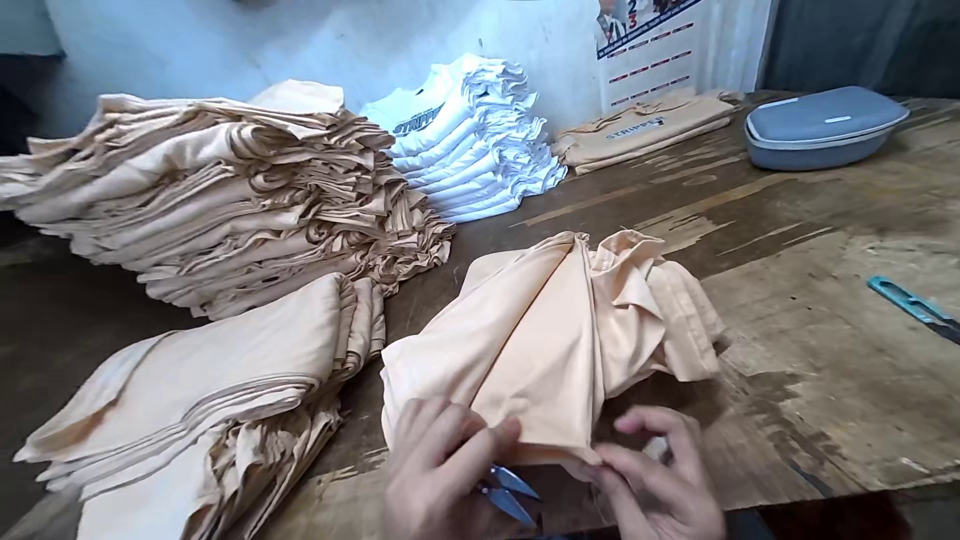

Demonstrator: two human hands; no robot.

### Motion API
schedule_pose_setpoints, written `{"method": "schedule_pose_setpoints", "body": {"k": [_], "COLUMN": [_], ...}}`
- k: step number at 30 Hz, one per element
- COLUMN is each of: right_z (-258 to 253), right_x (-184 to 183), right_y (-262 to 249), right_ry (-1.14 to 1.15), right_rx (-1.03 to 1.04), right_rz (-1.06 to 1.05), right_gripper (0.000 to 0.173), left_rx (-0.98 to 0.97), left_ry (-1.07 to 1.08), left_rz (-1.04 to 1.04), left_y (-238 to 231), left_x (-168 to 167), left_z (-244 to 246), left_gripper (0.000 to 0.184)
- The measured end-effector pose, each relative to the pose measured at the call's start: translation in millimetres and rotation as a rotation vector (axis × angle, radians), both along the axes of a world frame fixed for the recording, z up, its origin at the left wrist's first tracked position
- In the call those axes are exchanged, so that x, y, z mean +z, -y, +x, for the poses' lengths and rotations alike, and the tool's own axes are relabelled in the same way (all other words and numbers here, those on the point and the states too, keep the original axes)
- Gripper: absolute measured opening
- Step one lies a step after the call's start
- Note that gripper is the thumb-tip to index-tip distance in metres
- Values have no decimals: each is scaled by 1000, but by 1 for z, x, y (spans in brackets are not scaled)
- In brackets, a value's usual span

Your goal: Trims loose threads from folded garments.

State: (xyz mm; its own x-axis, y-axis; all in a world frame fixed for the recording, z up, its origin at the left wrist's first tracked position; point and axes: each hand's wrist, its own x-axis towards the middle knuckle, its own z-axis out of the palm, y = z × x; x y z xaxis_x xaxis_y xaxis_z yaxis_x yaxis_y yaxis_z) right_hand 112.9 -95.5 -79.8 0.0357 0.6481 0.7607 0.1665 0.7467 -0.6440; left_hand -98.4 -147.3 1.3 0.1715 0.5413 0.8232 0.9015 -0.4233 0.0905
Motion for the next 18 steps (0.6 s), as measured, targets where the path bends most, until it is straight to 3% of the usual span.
{"method": "schedule_pose_setpoints", "body": {"k": [5,8,9,10,12,14,18], "right_z": [16,9,5,2,4,20,61], "right_x": [-4,0,2,2,0,0,8], "right_y": [10,7,6,4,2,2,3], "right_ry": [72,228,304,373,440,418,361], "right_rx": [-85,-82,-76,-56,22,137,133], "right_rz": [-24,-87,-75,-50,8,-10,-118], "right_gripper": [10,34,48,51,26,13,11], "left_rx": [55,23,23,67,275,463,329], "left_ry": [-105,-117,-78,5,249,416,204], "left_rz": [3,-72,-82,-55,117,190,107], "left_y": [0,-1,-1,-1,-9,-12,11], "left_x": [2,9,13,19,29,40,23], "left_z": [-35,-41,-45,-53,-68,-71,-34], "left_gripper": [7,11,12,11,17,25,40]}}
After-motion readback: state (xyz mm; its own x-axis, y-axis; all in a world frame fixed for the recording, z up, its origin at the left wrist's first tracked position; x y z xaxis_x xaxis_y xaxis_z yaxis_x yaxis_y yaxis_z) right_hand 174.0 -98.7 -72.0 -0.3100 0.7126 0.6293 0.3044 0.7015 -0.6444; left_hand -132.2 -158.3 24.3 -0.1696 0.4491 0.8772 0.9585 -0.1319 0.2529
